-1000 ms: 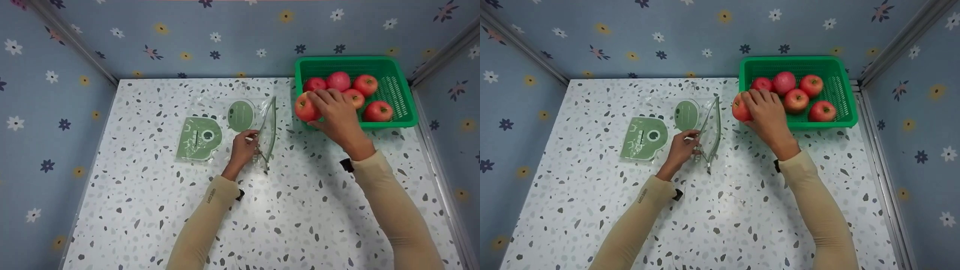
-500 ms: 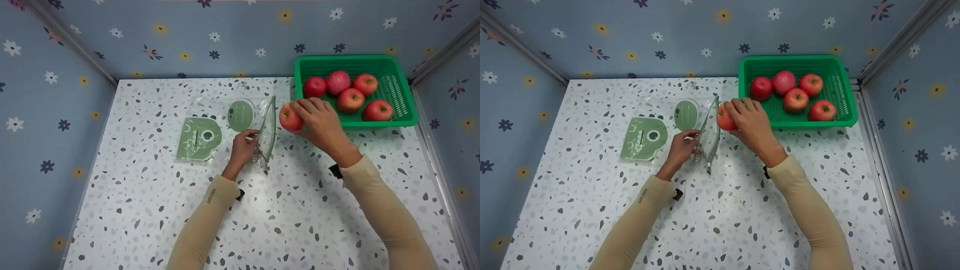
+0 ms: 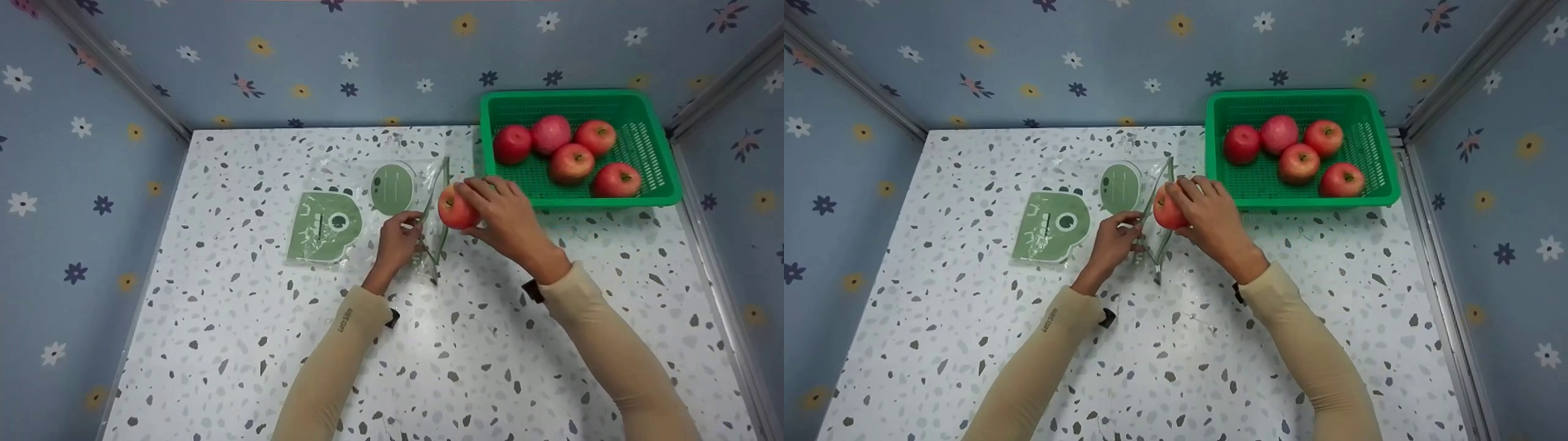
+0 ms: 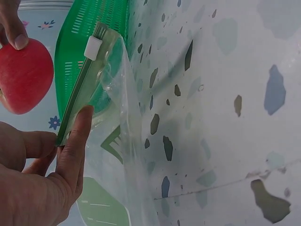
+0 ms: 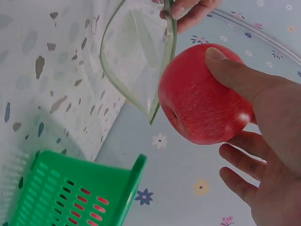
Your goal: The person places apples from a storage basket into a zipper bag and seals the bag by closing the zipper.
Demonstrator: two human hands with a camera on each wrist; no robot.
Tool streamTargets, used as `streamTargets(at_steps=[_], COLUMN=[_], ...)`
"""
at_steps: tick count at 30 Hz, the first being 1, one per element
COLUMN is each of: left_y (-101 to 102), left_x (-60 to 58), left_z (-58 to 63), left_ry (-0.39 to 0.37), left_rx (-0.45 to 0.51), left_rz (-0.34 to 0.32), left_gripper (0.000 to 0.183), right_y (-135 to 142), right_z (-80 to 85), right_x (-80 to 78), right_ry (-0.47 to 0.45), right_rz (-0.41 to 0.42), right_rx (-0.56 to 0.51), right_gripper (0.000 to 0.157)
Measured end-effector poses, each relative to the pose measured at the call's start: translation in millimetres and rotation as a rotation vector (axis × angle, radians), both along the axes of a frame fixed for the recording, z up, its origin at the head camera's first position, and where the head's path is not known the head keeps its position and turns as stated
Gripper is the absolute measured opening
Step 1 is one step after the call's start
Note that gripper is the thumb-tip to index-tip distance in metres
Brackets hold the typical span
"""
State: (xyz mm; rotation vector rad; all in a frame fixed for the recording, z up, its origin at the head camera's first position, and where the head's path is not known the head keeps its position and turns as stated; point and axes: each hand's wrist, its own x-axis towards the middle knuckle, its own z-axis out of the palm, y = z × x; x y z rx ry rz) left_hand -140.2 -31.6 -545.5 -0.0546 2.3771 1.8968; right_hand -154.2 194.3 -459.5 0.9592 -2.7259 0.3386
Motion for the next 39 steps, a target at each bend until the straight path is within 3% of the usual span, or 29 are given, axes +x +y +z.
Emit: streamTargets(at_steps=[11, 20, 29, 39], left_y=[2, 4, 3, 4], left_x=[1.3, 2.0, 2.2, 4.4], left_z=[-0.2, -1.4, 0.6, 3.6], left_ry=[0.009, 0.05, 0.074, 0.049], left_rx=[0.013, -0.056, -0.032, -0.01], left_rz=[0.008, 0.013, 0.032, 0.029], left_gripper=[0.024, 0.023, 0.022, 0.023], right_y=[-11, -18, -20, -24], right_z=[-15.5, -28.2, -38.4, -53.7], right_x=[4.3, 5.8, 5.1, 3.8], right_ry=[-0.018, -0.035, -0.059, -0.075], right_rz=[0.012, -0.012, -0.039, -0.068], right_rx=[-0.014, -0.014, -0.024, -0.027], right_gripper=[0.081, 0.084, 0.083, 0.081])
